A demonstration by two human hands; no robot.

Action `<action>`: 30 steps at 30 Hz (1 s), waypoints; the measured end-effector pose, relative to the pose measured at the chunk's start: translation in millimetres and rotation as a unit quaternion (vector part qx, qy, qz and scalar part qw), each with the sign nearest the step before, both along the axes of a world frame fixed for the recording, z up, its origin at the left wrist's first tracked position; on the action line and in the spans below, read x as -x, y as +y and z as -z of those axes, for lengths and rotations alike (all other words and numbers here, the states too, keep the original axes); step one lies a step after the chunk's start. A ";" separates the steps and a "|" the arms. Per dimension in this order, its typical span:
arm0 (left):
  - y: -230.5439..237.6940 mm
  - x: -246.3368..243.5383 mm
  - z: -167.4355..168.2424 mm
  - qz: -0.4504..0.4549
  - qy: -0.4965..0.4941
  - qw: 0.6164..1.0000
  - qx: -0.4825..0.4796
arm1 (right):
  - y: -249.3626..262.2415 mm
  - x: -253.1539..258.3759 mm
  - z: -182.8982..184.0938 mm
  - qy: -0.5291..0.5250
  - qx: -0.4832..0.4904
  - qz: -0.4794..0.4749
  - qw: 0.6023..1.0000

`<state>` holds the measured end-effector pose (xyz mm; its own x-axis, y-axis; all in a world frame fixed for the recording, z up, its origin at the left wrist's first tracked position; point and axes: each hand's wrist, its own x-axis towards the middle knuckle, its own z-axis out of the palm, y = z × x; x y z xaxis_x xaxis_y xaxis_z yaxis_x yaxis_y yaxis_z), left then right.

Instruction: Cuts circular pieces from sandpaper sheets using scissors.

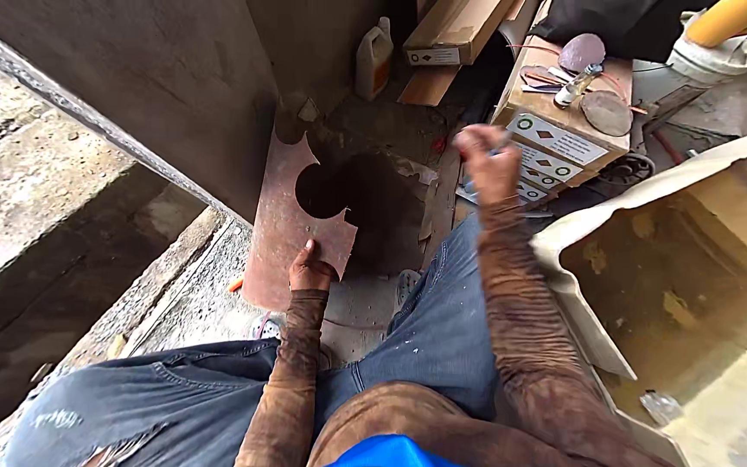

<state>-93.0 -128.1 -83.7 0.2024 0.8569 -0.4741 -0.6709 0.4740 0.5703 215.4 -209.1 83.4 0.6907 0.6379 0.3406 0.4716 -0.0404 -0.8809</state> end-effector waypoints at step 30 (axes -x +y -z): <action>-17.0 -5.9 27.6 -0.030 -0.040 0.997 0.054 | 45.8 -477.6 -33.0 -0.153 0.324 0.240 0.902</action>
<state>-87.1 -145.1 -111.3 0.1930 0.8132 -0.5490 -0.7416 0.4873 0.4611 693.0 -163.3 116.4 0.8770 0.4242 0.2257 0.4804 -0.7643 -0.4301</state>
